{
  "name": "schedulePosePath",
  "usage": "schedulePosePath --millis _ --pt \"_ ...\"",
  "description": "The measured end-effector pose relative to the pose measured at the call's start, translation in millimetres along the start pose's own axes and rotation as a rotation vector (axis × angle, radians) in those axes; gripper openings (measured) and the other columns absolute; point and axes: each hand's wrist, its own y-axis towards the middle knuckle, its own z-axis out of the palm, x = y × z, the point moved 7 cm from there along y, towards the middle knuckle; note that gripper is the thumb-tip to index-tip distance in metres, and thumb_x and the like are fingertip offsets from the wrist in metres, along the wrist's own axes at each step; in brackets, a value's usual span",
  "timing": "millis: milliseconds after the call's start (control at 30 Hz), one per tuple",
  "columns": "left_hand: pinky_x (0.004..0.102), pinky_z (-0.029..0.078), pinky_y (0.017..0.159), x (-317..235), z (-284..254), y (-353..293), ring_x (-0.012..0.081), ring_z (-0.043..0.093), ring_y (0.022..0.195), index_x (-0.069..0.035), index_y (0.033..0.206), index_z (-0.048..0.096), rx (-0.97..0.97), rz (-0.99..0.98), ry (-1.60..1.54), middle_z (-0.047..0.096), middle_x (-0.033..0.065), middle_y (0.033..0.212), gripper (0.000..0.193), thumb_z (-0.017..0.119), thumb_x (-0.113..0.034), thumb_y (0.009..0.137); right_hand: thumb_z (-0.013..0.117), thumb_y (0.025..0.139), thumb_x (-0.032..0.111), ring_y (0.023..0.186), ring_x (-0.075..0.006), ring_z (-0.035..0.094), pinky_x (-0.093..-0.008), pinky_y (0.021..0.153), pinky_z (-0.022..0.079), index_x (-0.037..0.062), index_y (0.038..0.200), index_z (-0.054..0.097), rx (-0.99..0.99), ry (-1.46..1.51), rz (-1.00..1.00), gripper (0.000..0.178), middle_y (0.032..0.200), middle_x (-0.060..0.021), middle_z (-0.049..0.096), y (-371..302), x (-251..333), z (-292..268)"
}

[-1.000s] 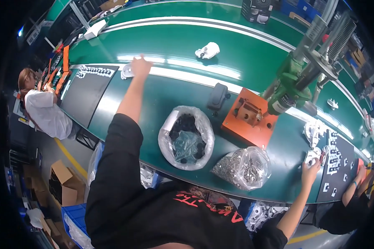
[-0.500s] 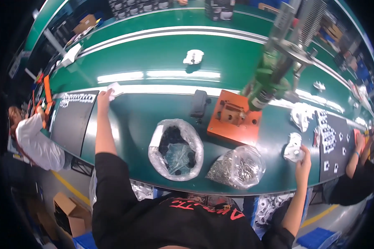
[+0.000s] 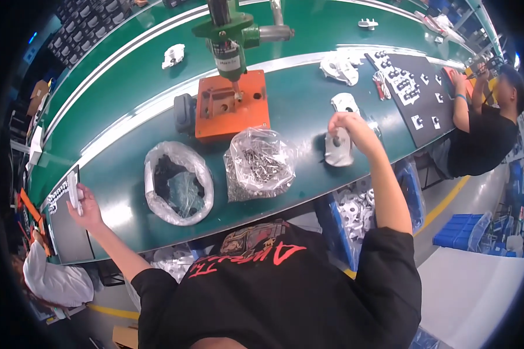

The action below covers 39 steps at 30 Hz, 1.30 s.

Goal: Assembling plastic components by inserting small parts and using a manual press.

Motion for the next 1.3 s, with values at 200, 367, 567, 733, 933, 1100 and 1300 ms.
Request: schedulePosePath --millis 200,367,567,733,933,1100,1300 --pt "0.0315 0.040 0.071 39 27 -57 0.0229 0.043 0.084 0.003 0.128 0.041 0.281 -0.281 -0.230 0.048 0.0170 0.116 0.052 0.056 -0.023 0.086 0.053 0.080 0.020 0.082 -0.0258 0.061 -0.0336 0.076 0.044 0.0025 0.075 0.064 -0.063 -0.808 -0.182 0.021 0.086 -0.0119 0.065 3 -3 8" --pt "0.0372 0.037 0.077 32 -18 -100 0.0272 0.045 0.107 0.002 0.120 0.047 -0.135 -0.088 -0.035 0.048 0.0145 0.126 0.036 0.044 -0.018 0.090 0.065 0.077 0.046 0.102 -0.0356 0.052 -0.0456 0.083 0.044 0.0108 0.107 0.057 -0.451 -1.340 0.089 0.047 0.114 -0.0130 0.053 -28 -12 39" --pt "0.0403 0.039 0.097 59 17 -122 0.0297 0.042 0.121 0.002 0.126 0.045 0.186 -0.266 -0.005 0.046 0.0150 0.132 0.039 0.042 -0.015 0.091 0.065 0.076 0.044 0.117 -0.0353 0.043 -0.0515 0.088 0.037 0.0191 0.109 0.056 -0.511 -1.268 0.065 0.042 0.129 -0.0121 0.046 -39 -29 70" --pt "0.0405 0.034 0.105 113 113 -132 0.0267 0.047 0.119 0.003 0.127 0.044 0.327 -0.297 0.013 0.048 0.0149 0.130 0.041 0.045 -0.019 0.092 0.065 0.078 0.032 0.125 -0.0376 0.036 -0.0518 0.097 0.030 0.0165 0.108 0.059 -0.701 -1.192 -0.001 0.034 0.140 -0.0137 0.037 -66 -27 62" --pt "0.0399 0.049 0.090 189 143 -139 0.0301 0.055 0.110 0.005 0.129 0.040 -0.159 -0.347 0.664 0.051 0.0198 0.124 0.046 0.040 -0.024 0.093 0.066 0.078 0.025 0.125 -0.0408 0.035 -0.0498 0.098 0.032 0.0184 0.114 0.058 -0.462 -1.123 -0.376 0.037 0.144 -0.0127 0.032 -73 -40 63" --pt "0.0347 0.051 0.085 240 205 -147 0.0247 0.059 0.102 0.003 0.127 0.041 0.211 -0.510 0.561 0.056 0.0158 0.116 0.043 0.039 -0.025 0.095 0.076 0.064 0.032 0.114 -0.0391 0.044 -0.0497 0.094 0.035 0.0108 0.132 0.039 -0.495 -1.067 0.228 0.080 0.129 -0.0224 0.042 -89 -21 50" --pt "0.0320 0.048 0.089 254 233 -161 0.0203 0.058 0.105 0.000 0.132 0.037 0.450 -0.496 0.502 0.055 0.0125 0.118 0.046 0.051 -0.007 0.088 0.072 0.066 0.021 0.106 -0.0344 0.049 -0.0389 0.085 0.044 0.0049 0.126 0.042 -0.446 -0.809 -0.015 0.069 0.121 -0.0199 0.048 -92 -15 50"
